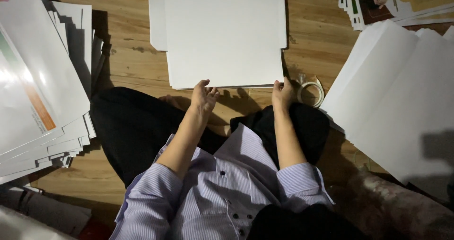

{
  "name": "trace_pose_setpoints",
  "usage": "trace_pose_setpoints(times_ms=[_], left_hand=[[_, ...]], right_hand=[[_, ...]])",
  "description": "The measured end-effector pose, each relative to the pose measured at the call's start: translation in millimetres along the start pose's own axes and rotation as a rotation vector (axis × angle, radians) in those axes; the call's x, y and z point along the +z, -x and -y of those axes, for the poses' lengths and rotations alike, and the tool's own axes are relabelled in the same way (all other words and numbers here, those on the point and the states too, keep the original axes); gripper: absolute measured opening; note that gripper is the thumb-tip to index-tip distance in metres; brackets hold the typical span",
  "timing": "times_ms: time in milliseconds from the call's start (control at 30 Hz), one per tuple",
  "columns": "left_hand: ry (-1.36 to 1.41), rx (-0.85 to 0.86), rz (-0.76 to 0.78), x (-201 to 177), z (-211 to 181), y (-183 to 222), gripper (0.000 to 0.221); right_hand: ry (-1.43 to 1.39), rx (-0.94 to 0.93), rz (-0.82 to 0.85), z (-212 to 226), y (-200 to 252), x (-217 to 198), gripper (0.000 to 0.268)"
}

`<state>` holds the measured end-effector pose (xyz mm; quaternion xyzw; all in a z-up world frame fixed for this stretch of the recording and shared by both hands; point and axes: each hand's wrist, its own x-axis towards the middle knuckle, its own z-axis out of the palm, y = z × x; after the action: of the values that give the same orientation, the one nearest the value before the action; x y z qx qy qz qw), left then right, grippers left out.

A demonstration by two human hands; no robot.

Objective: The person applies adhesive tape to the edges of printed cardstock sheets while sitting on the floor, handling the sheets one at a time and placing them in stacks.

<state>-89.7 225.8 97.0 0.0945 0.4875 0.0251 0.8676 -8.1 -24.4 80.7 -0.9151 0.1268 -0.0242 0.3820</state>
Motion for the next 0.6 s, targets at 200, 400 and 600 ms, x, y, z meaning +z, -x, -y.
trace_pose_setpoints(times_ms=[200,400,600], left_hand=[[-0.018,0.157,-0.093,3.5,13.3,-11.4,0.045],[-0.373,0.515,0.076,25.7,2.2,-17.8,0.043],[-0.257,0.679,0.25,30.4,-52.9,23.0,0.031]], right_hand=[[-0.056,-0.095,-0.043,-52.4,-23.0,25.5,0.041],[0.71,-0.856,-0.482,-185.6,-113.7,74.9,0.023],[-0.485,0.46,-0.233,-90.2,-65.5,23.2,0.069]])
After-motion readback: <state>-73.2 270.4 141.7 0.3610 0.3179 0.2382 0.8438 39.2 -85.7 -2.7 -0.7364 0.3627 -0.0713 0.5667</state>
